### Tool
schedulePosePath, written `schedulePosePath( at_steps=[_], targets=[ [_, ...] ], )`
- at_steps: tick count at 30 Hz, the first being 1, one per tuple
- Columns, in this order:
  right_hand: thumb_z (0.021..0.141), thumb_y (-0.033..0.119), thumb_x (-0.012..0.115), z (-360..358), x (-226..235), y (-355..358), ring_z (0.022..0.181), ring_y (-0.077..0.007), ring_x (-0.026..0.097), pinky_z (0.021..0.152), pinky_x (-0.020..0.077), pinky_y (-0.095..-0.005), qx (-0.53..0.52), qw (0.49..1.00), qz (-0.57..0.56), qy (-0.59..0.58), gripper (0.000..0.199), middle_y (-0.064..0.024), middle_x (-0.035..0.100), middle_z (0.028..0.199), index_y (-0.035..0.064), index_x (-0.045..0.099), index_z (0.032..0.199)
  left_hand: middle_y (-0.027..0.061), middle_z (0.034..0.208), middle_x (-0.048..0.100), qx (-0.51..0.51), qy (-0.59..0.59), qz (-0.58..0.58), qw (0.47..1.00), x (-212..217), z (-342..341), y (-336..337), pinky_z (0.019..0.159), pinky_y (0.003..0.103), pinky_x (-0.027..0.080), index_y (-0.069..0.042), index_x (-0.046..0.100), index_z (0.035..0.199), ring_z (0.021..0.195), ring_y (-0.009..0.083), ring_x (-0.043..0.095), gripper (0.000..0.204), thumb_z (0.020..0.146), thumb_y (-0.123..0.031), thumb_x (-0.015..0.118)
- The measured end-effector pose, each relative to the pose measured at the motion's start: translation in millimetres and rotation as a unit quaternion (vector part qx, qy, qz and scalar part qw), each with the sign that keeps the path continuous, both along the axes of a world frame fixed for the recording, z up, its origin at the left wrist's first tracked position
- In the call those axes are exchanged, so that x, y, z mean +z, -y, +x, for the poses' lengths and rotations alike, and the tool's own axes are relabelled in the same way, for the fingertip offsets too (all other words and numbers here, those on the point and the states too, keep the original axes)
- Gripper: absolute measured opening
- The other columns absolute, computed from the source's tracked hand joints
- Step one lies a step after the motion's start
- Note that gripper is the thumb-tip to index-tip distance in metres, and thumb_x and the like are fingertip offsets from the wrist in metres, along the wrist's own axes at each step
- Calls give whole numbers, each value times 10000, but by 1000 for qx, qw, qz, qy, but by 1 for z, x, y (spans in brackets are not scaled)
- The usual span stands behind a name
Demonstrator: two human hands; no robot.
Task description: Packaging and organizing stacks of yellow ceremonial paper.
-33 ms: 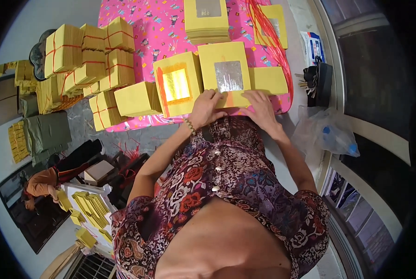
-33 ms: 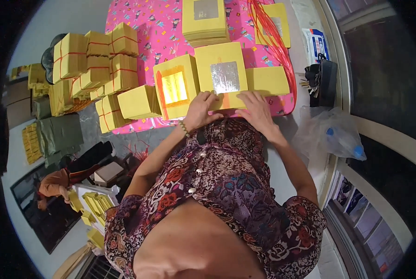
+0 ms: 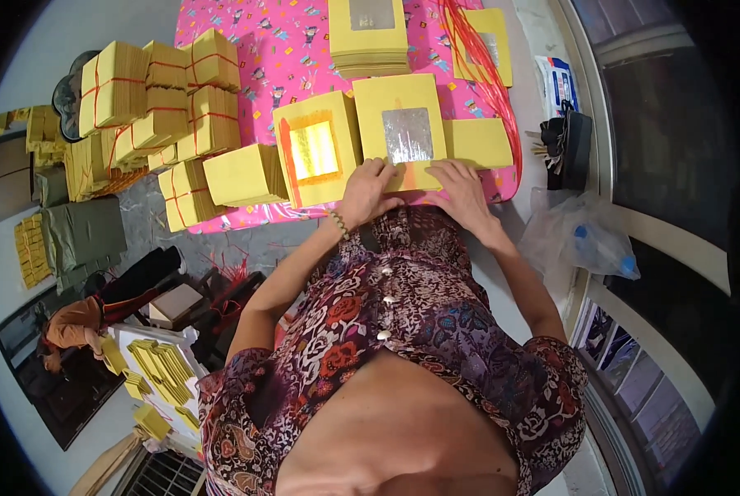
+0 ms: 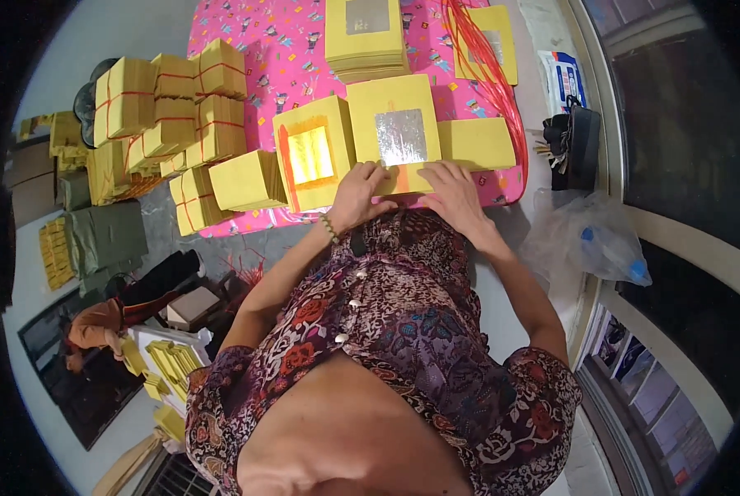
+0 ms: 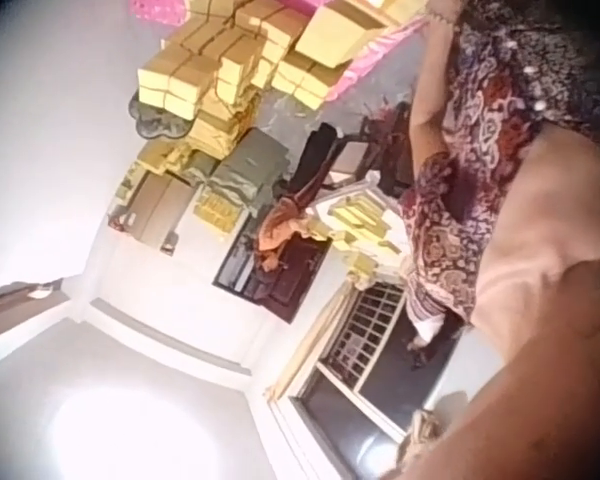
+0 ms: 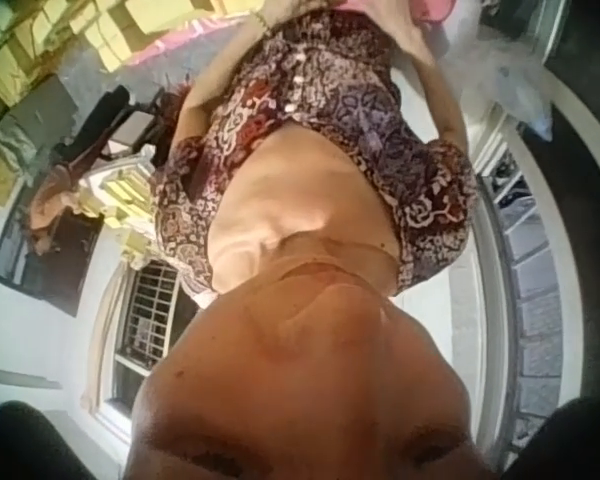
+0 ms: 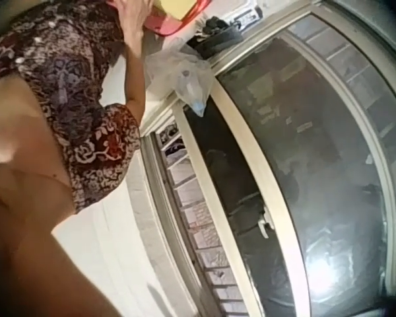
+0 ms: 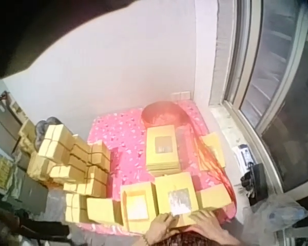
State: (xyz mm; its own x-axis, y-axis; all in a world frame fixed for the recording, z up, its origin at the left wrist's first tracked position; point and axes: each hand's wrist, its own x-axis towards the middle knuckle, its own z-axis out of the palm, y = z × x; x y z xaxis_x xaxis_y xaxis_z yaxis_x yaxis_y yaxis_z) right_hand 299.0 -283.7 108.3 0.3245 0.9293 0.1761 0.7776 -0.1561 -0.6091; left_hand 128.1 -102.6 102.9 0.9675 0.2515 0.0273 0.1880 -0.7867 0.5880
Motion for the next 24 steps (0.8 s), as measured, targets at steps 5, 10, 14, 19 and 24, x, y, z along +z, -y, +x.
schedulePosePath(
  at_steps=[5, 10, 14, 19, 24],
  targets=[
    [794, 207, 738, 11, -19, -8, 1113, -259, 550, 943, 427, -418, 81, 993, -21, 89, 340, -63, 625, 1150, 101, 668, 1109, 141, 1011, 562, -2, -34, 24, 999, -6, 2, 0, 850, 430, 478, -45, 551, 1189, 977, 332, 545, 556, 720, -213, 797],
    [804, 202, 742, 20, -21, -8, 1090, -271, 570, 937, 450, -405, 93, 995, -12, 33, 201, -70, 650, 1130, 92, 742, 973, 99, 890, 610, 29, 24, -86, 996, -8, -3, -7, 725, 375, 510, -61, 689, 984, 853, 288, 609, 299, 748, -201, 808],
    [819, 183, 731, 22, -18, -13, 1058, -274, 583, 919, 465, -388, 71, 996, -24, -40, 127, -79, 661, 1104, 84, 764, 892, 88, 831, 636, 37, 40, -151, 987, -11, 0, -12, 698, 357, 513, -65, 725, 852, 796, 267, 633, 163, 786, -201, 786],
    [832, 200, 709, 22, -15, -17, 1049, -259, 570, 910, 445, -399, 62, 997, -26, -42, 114, -64, 651, 1062, 103, 758, 866, 74, 800, 650, 61, 5, -151, 987, -10, 3, -12, 675, 338, 504, -68, 735, 836, 749, 243, 641, 164, 817, -228, 765],
    [835, 197, 696, 23, -16, -19, 1042, -258, 568, 910, 437, -407, 58, 997, -32, -41, 102, -58, 646, 1061, 112, 751, 842, 74, 802, 660, 68, -14, -168, 983, -7, 4, -13, 650, 338, 503, -69, 738, 845, 725, 235, 651, 176, 825, -243, 758]
  ],
)
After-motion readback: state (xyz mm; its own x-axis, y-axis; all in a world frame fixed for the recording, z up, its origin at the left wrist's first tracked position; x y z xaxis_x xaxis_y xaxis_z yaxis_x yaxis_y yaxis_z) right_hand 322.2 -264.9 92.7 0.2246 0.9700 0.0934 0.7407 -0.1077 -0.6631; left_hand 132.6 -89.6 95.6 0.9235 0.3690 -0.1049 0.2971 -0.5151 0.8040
